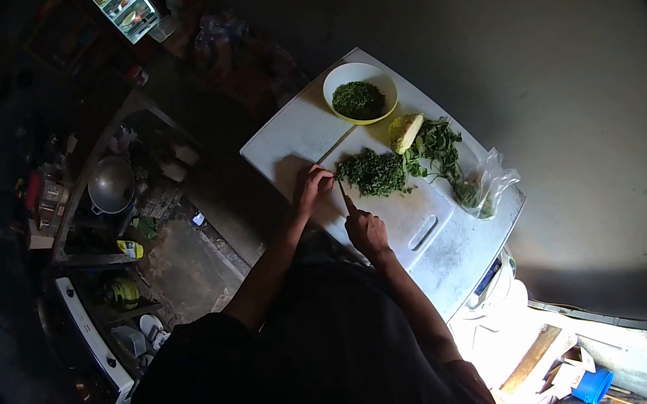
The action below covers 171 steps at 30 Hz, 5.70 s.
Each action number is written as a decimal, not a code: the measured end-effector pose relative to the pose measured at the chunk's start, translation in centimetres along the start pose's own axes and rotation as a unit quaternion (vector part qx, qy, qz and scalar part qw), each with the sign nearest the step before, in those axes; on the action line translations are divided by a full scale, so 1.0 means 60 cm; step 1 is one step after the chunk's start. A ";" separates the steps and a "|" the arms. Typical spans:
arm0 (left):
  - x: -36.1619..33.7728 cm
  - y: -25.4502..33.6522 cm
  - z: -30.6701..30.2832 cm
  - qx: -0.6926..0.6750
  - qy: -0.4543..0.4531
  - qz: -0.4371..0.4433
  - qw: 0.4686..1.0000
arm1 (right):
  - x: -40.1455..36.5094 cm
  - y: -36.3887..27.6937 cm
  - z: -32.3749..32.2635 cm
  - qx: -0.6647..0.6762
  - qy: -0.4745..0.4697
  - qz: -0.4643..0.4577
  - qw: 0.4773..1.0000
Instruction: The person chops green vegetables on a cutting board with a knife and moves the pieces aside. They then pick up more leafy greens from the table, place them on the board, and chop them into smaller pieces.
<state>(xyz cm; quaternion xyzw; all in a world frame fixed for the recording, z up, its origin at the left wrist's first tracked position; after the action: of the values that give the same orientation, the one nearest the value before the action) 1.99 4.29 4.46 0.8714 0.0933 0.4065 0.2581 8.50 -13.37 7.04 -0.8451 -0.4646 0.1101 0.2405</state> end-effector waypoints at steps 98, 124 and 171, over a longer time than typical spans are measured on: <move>-0.018 0.004 0.000 0.027 0.051 -0.047 0.997 | 0.010 0.011 0.045 -0.015 0.001 -0.007 1.000; -0.027 -0.006 0.003 -0.009 0.032 -0.054 0.998 | -0.006 0.029 0.059 0.004 0.033 -0.026 0.999; -0.029 -0.005 0.000 0.013 0.077 -0.031 0.996 | -0.008 -0.001 0.022 0.008 0.034 -0.052 0.998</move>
<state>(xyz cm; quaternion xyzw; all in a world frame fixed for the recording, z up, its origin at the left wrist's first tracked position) 0.84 3.88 3.17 0.8372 0.1456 0.4632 0.2517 7.64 -13.35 5.90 -0.8213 -0.4984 0.0726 0.2681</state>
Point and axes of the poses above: each hand's wrist, its own x-axis towards the middle knuckle, its own z-axis out of the palm, y = z × x, the point moved 6 cm from there along x, towards the middle knuckle, and after that the axes turned 12 degrees about z, right-handed, at the moved point
